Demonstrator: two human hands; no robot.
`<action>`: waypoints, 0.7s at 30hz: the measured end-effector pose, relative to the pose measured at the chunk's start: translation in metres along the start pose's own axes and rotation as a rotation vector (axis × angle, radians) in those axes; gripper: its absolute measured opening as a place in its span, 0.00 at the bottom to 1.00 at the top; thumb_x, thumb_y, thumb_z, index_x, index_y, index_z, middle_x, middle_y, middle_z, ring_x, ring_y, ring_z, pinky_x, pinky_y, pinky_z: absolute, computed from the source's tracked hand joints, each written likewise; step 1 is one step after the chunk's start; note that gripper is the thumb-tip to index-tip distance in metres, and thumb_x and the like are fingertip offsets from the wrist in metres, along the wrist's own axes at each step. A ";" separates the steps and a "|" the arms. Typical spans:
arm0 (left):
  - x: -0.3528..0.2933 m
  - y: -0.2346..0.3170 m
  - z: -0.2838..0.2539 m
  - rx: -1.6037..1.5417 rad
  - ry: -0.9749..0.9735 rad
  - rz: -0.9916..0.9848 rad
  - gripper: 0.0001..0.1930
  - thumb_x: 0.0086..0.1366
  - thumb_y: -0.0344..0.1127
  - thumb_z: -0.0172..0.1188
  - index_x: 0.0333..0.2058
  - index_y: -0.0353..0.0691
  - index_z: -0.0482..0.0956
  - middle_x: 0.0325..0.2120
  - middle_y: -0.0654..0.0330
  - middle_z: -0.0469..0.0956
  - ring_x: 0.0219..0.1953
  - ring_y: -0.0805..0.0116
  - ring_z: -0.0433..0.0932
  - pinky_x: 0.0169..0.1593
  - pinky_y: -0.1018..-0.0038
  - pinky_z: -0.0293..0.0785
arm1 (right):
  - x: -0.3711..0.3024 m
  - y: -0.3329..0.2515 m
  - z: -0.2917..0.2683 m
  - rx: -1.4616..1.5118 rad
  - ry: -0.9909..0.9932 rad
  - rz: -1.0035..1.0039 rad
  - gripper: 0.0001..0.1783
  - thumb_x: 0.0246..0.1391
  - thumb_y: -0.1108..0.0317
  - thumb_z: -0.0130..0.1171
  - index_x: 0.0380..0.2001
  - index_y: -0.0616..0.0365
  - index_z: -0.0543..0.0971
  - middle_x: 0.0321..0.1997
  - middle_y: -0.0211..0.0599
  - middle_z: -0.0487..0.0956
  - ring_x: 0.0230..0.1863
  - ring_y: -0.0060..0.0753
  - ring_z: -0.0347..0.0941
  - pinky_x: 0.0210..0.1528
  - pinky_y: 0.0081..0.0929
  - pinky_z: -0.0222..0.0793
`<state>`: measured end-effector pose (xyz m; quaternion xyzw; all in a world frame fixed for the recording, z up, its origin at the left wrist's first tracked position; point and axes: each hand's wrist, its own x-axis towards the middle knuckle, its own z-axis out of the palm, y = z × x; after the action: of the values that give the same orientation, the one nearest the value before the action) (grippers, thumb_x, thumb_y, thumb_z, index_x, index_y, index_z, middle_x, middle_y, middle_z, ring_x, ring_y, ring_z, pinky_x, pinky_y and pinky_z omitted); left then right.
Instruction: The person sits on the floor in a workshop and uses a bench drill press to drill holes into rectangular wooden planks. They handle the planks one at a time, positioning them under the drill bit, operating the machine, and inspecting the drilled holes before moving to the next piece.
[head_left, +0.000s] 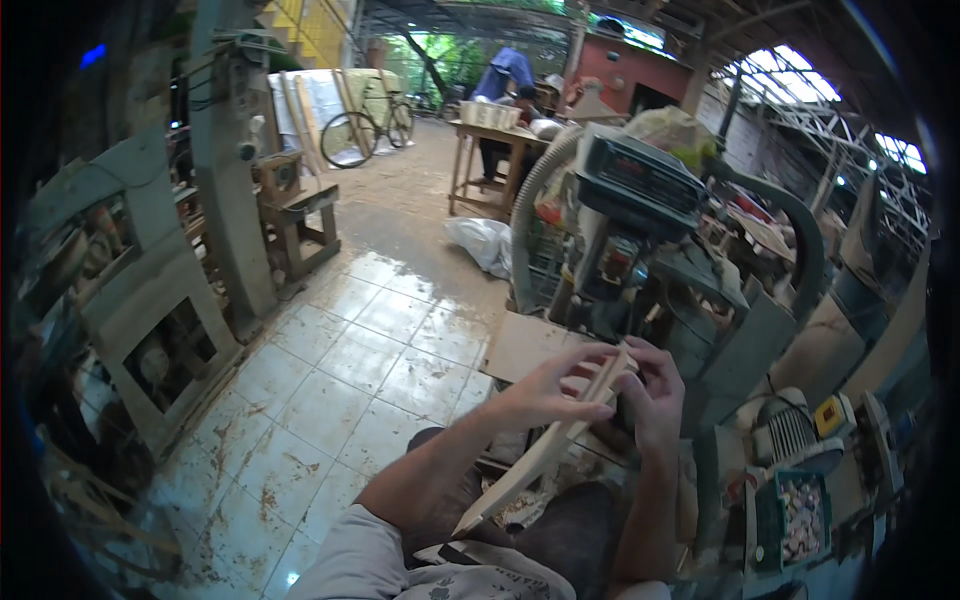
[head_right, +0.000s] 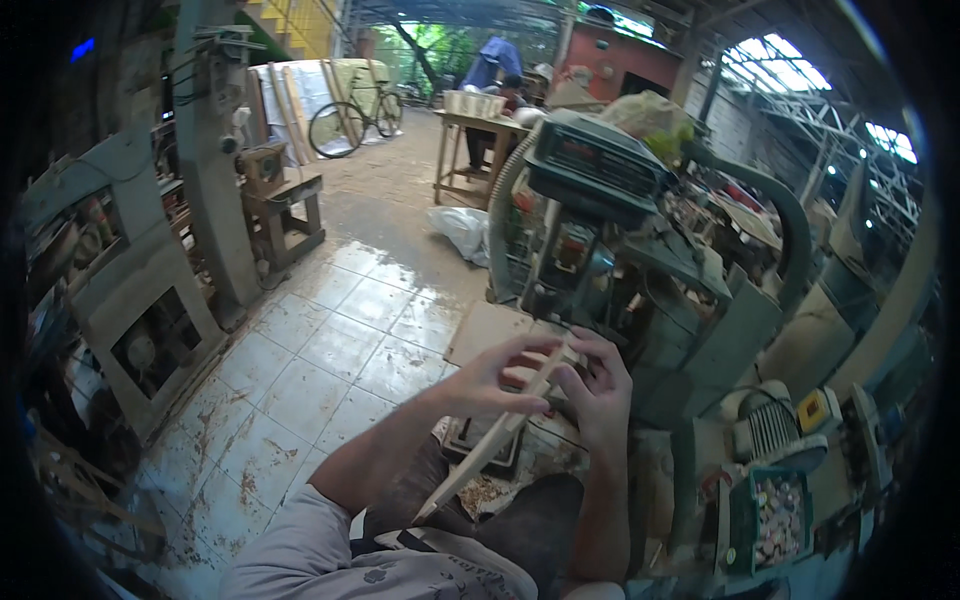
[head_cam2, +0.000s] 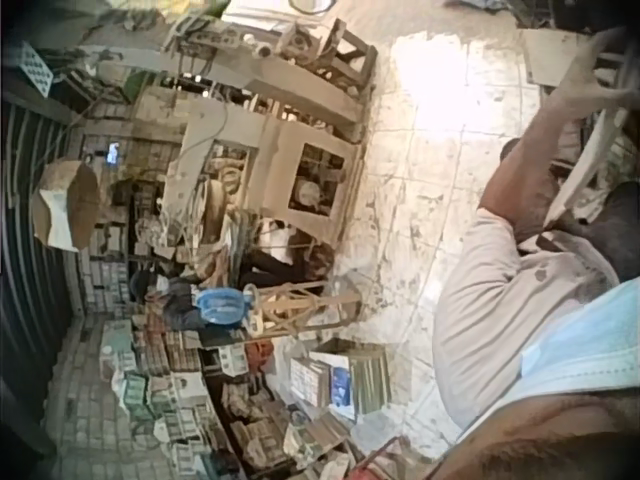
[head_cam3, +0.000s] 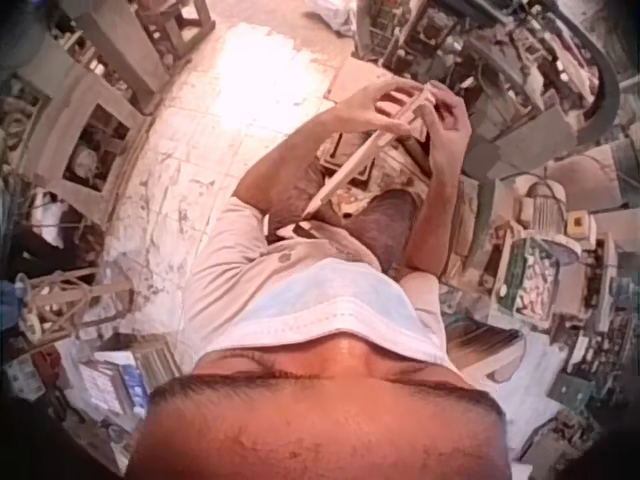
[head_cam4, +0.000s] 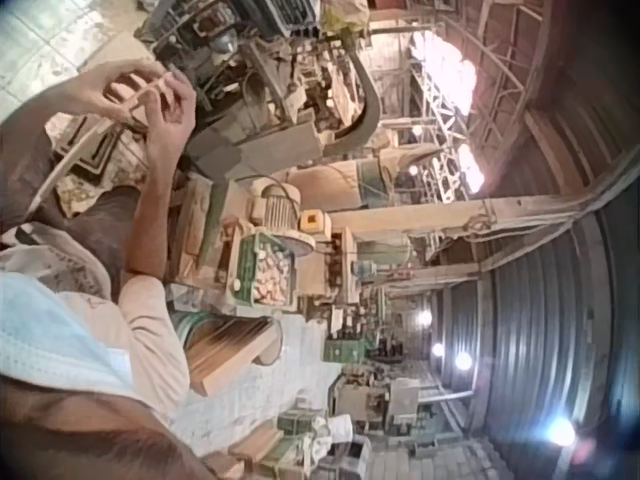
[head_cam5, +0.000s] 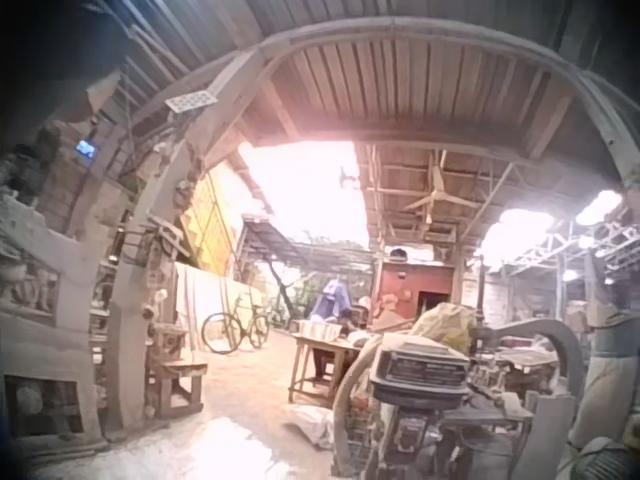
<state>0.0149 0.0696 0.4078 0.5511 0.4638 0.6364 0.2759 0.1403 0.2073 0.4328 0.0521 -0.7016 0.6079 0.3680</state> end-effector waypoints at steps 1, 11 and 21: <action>0.000 0.002 0.000 0.007 0.008 -0.015 0.42 0.51 0.39 0.72 0.62 0.38 0.58 0.58 0.56 0.63 0.58 0.63 0.66 0.54 0.64 0.72 | 0.000 -0.003 -0.002 -0.011 -0.018 0.002 0.17 0.50 0.76 0.63 0.43 0.62 0.73 0.58 0.44 0.67 0.58 0.33 0.65 0.59 0.30 0.64; -0.004 0.010 0.001 -0.020 0.008 -0.017 0.40 0.51 0.33 0.71 0.62 0.44 0.60 0.55 0.59 0.64 0.57 0.63 0.66 0.53 0.65 0.73 | 0.005 -0.016 -0.007 -0.021 -0.145 -0.053 0.14 0.51 0.78 0.61 0.43 0.64 0.77 0.50 0.40 0.70 0.52 0.30 0.70 0.55 0.30 0.71; 0.004 0.022 -0.002 -0.069 -0.013 0.029 0.34 0.57 0.34 0.66 0.60 0.41 0.59 0.56 0.55 0.63 0.61 0.61 0.63 0.54 0.64 0.72 | 0.000 -0.022 -0.001 0.004 -0.126 -0.049 0.15 0.50 0.76 0.63 0.44 0.62 0.77 0.50 0.37 0.70 0.53 0.29 0.69 0.59 0.33 0.70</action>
<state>0.0158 0.0632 0.4293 0.5521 0.4316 0.6524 0.2885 0.1529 0.2026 0.4509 0.1080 -0.7206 0.5957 0.3380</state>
